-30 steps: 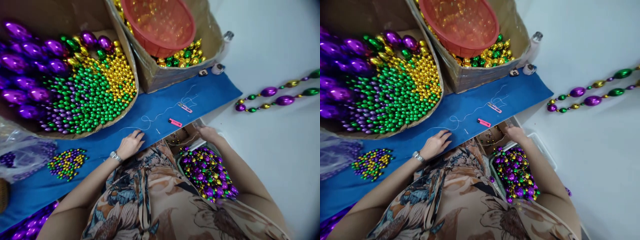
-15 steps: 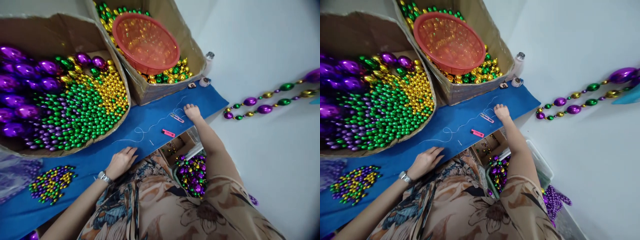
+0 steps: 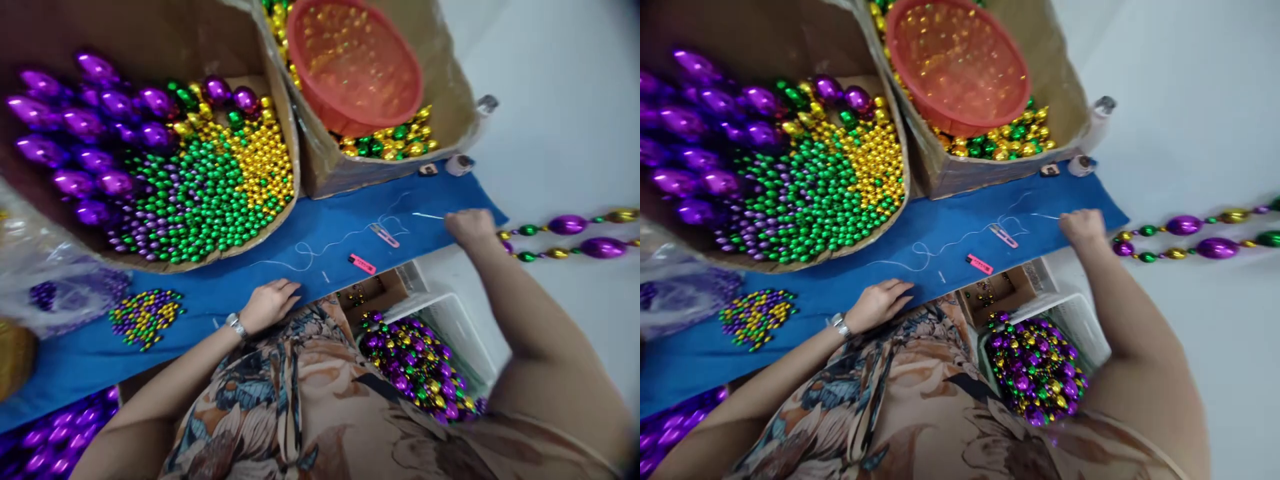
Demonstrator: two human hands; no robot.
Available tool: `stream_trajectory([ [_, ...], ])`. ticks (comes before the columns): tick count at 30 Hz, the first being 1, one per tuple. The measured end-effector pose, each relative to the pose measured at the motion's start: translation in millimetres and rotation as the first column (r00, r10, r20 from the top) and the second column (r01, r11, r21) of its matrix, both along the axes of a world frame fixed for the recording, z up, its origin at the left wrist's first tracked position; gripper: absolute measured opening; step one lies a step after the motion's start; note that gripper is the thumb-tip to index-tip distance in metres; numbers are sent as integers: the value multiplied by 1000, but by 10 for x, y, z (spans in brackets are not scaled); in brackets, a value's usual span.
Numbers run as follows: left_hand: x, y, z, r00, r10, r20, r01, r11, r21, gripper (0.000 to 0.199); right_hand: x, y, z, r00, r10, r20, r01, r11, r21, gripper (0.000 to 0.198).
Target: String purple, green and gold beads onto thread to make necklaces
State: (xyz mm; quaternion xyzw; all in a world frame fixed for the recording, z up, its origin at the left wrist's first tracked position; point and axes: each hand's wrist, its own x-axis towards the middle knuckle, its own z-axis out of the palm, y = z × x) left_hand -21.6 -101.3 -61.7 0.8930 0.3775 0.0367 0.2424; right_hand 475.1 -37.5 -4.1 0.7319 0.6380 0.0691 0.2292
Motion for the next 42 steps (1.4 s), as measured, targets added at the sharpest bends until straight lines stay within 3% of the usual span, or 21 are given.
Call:
stream_trajectory([
  [2,38,-14,12,986,73,150,-59,994,-96,30,-123,-105,135,999,-37,29,37,999,8,62],
  [3,60,-18,10,964,129,233,-93,983,-157,29,-283,-166,159,999,-29,14,29,999,12,55],
  [5,106,-28,-6,878,294,377,-178,933,-314,29,-799,-323,118,980,81,-180,-79,997,18,28],
  [6,127,-37,-15,807,397,437,-213,886,-412,31,-1128,-417,59,927,166,-337,-176,984,0,20],
  [8,153,-67,-26,616,602,507,-235,756,-611,38,-1824,-596,-109,714,288,-638,-389,921,-20,15],
  [10,143,-106,-25,404,767,499,-204,607,-768,43,-2428,-710,-296,524,326,-787,-531,847,-2,14],
  [11,119,-125,-23,310,826,471,-188,539,-821,43,-2658,-730,-376,469,329,-820,-564,826,9,13],
  [14,-29,-168,-18,82,922,378,-178,386,-905,39,-3052,-648,-524,345,319,-883,-622,782,40,15],
  [16,-171,-186,-24,-20,941,337,-190,328,-925,40,-3166,-508,-567,275,335,-901,-641,763,88,19],
  [18,-314,-203,-35,-78,946,314,-208,292,-933,41,-3269,-348,-615,276,399,-875,-587,790,176,25],
  [20,-432,-220,-46,-86,948,306,-227,280,-933,41,-3406,-213,-700,353,478,-804,-497,824,272,31],
  [23,-543,-244,-57,-35,949,314,-245,297,-923,42,-3640,-93,-879,457,542,-705,-464,822,330,33],
  [30,-633,-261,-101,39,951,307,-227,308,-924,44,-3872,-43,-1135,559,601,-571,-485,795,363,30],
  [34,-659,-252,-143,79,947,310,-239,320,-917,45,-3883,-56,-1163,548,648,-529,-542,757,366,25],
  [37,-674,-241,-175,104,937,335,-268,351,-897,45,-3874,-61,-1141,528,632,-568,-498,772,395,26],
  [39,-683,-233,-193,114,932,343,-284,362,-888,46,-3864,-81,-1075,477,616,-627,-430,785,445,26],
  [42,-700,-222,-207,143,920,365,-321,392,-862,45,-3863,-166,-882,328,612,-720,-362,785,503,22],
])
